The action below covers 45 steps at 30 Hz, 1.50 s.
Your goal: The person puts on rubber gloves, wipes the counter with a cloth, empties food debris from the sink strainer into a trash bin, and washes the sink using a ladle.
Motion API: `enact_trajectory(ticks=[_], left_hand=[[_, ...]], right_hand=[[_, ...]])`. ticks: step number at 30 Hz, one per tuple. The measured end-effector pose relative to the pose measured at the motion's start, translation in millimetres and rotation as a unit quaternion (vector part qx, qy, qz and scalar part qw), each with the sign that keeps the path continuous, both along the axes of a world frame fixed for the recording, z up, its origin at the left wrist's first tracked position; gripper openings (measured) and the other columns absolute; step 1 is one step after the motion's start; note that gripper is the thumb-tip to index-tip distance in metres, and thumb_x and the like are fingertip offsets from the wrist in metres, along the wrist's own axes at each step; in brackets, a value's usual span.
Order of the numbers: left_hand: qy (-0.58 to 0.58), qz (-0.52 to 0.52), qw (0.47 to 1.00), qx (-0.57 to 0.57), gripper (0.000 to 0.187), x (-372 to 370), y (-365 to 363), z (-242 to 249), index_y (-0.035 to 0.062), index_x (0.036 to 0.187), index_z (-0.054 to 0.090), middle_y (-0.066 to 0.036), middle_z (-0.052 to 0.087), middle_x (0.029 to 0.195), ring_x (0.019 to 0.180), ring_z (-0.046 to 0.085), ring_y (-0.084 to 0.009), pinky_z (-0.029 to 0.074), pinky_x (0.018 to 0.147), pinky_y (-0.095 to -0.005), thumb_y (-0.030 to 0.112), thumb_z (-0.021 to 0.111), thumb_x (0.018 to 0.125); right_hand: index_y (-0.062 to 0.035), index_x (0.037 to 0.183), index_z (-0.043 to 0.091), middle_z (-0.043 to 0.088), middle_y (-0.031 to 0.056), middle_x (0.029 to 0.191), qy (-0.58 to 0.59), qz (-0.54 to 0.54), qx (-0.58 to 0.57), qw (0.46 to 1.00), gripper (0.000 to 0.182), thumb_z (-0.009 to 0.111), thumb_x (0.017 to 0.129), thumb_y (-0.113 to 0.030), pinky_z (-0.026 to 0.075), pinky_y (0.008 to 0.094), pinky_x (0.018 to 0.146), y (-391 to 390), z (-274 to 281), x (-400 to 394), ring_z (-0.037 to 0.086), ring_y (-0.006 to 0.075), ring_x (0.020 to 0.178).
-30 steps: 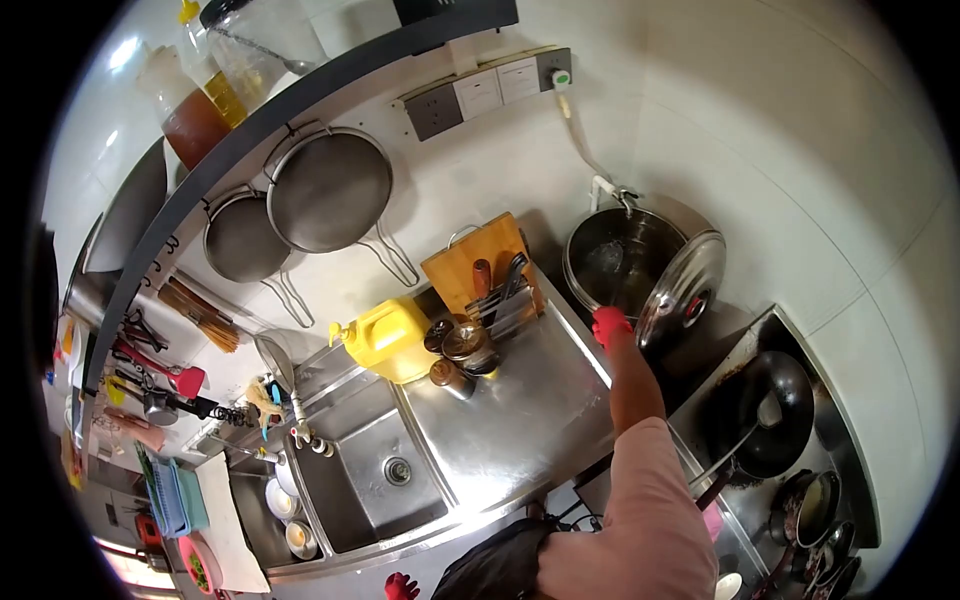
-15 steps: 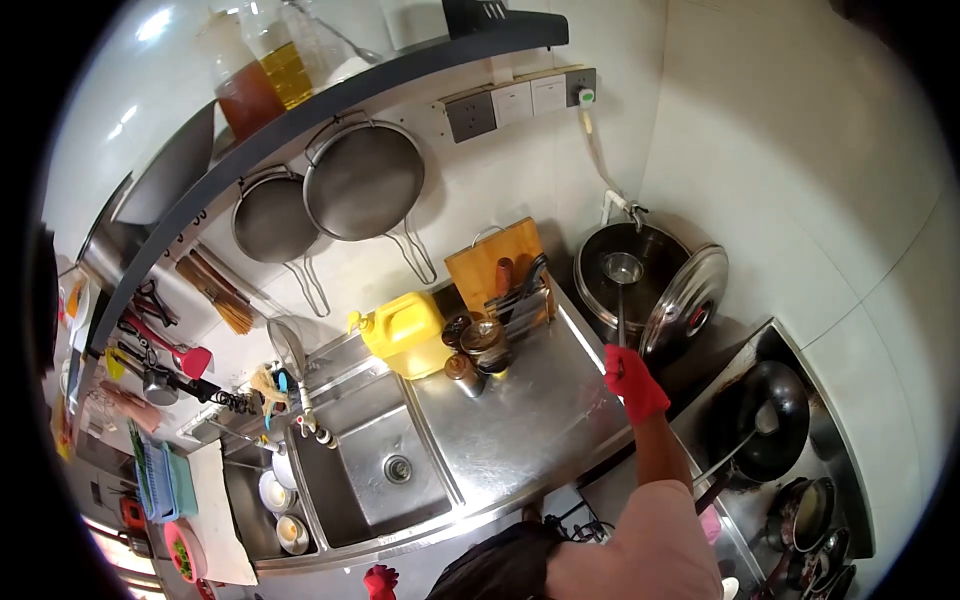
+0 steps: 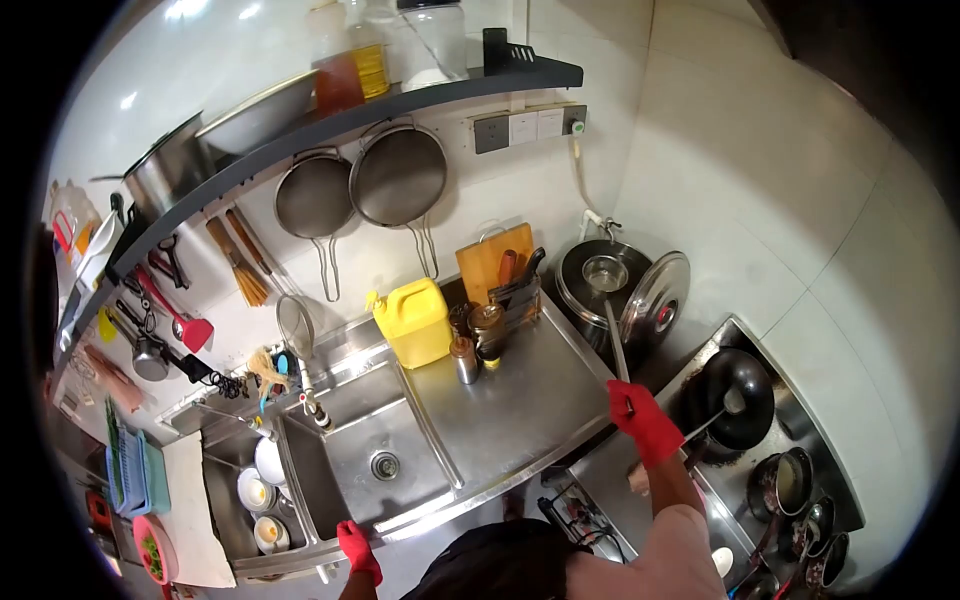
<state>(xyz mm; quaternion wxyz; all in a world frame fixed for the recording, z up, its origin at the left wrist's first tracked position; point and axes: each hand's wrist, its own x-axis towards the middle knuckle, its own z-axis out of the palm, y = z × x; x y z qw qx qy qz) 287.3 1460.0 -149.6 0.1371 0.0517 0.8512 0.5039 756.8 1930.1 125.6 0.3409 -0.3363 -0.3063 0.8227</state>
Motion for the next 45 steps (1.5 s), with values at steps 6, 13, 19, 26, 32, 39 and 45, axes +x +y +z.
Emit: enact_trajectory(ticks=[6,13,19,26,32,39,45], left_hand=[[-0.188,-0.041,0.972,0.133,0.012,-43,-11,-26,0.0031,0.092,0.053,-0.008,0.056,0.063,0.049,0.057,-0.0192,0.047,0.045,-0.0343,0.014,0.053,0.098],[-0.234,0.009,0.956,0.175,0.013,-46,-18,-44,0.0019,0.095,0.056,-0.008,0.057,0.062,0.043,0.054,-0.017,0.041,0.038,-0.0302,0.015,0.053,0.098],[-0.142,-0.091,0.985,0.04,0.018,-44,-33,-33,0.0017,0.095,0.065,-0.007,0.063,0.07,0.055,0.057,-0.0178,0.047,0.05,-0.0326,0.014,0.052,0.092],[-0.109,0.024,0.991,0.08,0.032,-32,-47,-19,0.0065,0.103,0.068,-0.011,0.071,0.076,0.075,0.069,-0.0212,0.052,0.071,-0.0373,0.033,0.051,0.096],[-0.202,0.072,0.958,0.19,0.029,-34,-65,0,0.0056,0.101,0.066,-0.008,0.069,0.078,0.071,0.066,-0.0183,0.05,0.067,-0.0355,0.031,0.052,0.096],[-0.23,0.098,0.938,0.242,0.02,-42,-73,1,0.0057,0.101,0.064,-0.009,0.068,0.077,0.058,0.064,-0.0193,0.05,0.058,-0.0339,0.022,0.056,0.094],[-0.178,0.116,0.949,0.232,0.017,-33,-74,8,0.0078,0.096,0.065,-0.008,0.066,0.075,0.059,0.064,-0.0189,0.051,0.061,-0.0345,0.02,0.054,0.094]], right_hand=[[-0.0131,0.079,0.059,0.043,-0.0056,0.061,-0.293,0.062,0.473,0.829,0.024,0.057,0.1,-0.024,0.029,0.0245,0.047,-109,12,22,0.04,0.0072,0.05],[-0.0162,0.079,0.052,0.041,-0.0055,0.058,-0.237,0.036,-0.089,0.967,0.018,0.061,0.094,-0.019,0.025,0.0245,0.043,-248,100,-24,0.035,0.0069,0.044],[-0.0105,0.09,0.06,0.043,-0.007,0.064,-0.233,0.129,-0.095,0.959,0.01,0.061,0.095,-0.019,0.028,0.0213,0.05,-334,102,-58,0.039,0.0045,0.053],[-0.0069,0.098,0.063,0.044,-0.0054,0.062,-0.3,0.335,-0.107,0.887,0.014,0.061,0.09,-0.017,0.026,0.0217,0.048,-352,48,-111,0.038,0.0056,0.05],[-0.0127,0.09,0.058,0.048,-0.0061,0.063,-0.268,0.48,0.003,0.836,0.011,0.064,0.094,-0.021,0.031,0.0231,0.046,-357,37,-203,0.043,0.0068,0.05],[-0.0105,0.088,0.056,0.047,-0.006,0.063,-0.227,0.566,-0.056,0.79,0.011,0.061,0.096,-0.016,0.032,0.0224,0.045,-384,43,-331,0.041,0.0055,0.048],[-0.0086,0.088,0.058,0.05,-0.0033,0.063,-0.237,0.593,-0.073,0.766,0.01,0.061,0.095,-0.015,0.033,0.0205,0.041,-398,40,-405,0.043,0.0057,0.046]])
